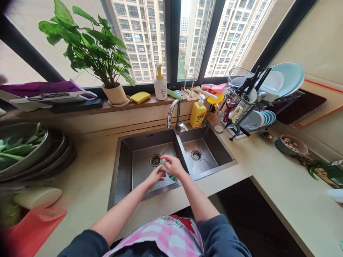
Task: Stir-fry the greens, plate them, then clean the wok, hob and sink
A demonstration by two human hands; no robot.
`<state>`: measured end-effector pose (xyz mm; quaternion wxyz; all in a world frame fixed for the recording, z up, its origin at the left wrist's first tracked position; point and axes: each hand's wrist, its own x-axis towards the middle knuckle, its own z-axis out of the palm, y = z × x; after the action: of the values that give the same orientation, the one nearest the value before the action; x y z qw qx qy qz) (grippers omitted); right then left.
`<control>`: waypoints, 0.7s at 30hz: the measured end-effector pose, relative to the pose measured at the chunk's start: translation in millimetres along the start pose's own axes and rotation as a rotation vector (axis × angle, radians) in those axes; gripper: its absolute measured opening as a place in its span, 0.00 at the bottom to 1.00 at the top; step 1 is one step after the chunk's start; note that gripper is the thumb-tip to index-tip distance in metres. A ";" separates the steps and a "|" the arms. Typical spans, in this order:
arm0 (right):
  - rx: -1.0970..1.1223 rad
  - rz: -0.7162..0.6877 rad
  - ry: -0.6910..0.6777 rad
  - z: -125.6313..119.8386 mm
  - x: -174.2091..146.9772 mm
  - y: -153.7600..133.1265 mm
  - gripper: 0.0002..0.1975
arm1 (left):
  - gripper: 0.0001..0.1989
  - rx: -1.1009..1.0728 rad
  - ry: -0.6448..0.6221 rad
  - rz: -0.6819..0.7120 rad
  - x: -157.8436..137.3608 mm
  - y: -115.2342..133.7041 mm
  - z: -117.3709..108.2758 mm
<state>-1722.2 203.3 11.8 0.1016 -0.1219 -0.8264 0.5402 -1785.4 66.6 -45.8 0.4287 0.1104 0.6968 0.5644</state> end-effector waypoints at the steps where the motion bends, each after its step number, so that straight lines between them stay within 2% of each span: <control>1: 0.027 -0.013 -0.027 6.1 -5.5 -2.0 0.17 | 0.14 0.007 0.012 0.024 -0.6 -1.7 2.4; 4: 0.000 0.038 0.040 15.2 -21.4 3.0 0.19 | 0.10 0.064 0.079 0.100 -2.8 -5.0 -0.6; 7: -0.019 0.106 0.183 0.0 -26.8 14.9 0.11 | 0.10 0.166 0.176 0.180 1.4 4.6 -8.3; 9: -0.001 0.080 0.265 -25.7 -17.5 19.3 0.09 | 0.09 0.257 0.241 0.248 13.2 23.2 -6.1; 11: -0.004 0.040 0.367 -60.8 1.0 20.2 0.12 | 0.11 0.363 0.291 0.322 33.1 49.4 5.7; 13: -0.077 0.067 0.483 -98.9 17.6 22.0 0.18 | 0.20 0.483 0.312 0.372 56.0 75.8 27.2; 15: -0.189 0.149 0.569 -133.3 15.8 31.0 0.22 | 0.27 0.620 0.289 0.374 73.2 94.4 57.2; 16: -0.234 0.195 0.591 -148.0 3.9 39.5 0.22 | 0.28 0.692 0.259 0.362 77.3 99.2 74.2; 18: -0.275 0.285 0.604 -173.3 -43.6 64.8 0.17 | 0.22 0.839 0.169 0.332 77.0 101.4 107.6; 21: -0.295 0.492 0.691 -211.5 -162.7 111.2 0.10 | 0.16 1.054 0.037 0.335 70.7 98.3 143.4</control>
<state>-1494.1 379.2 -12.4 0.2217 -0.5015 -0.7585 0.3522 -1757.3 244.2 8.1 0.2076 0.4094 0.8653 0.2015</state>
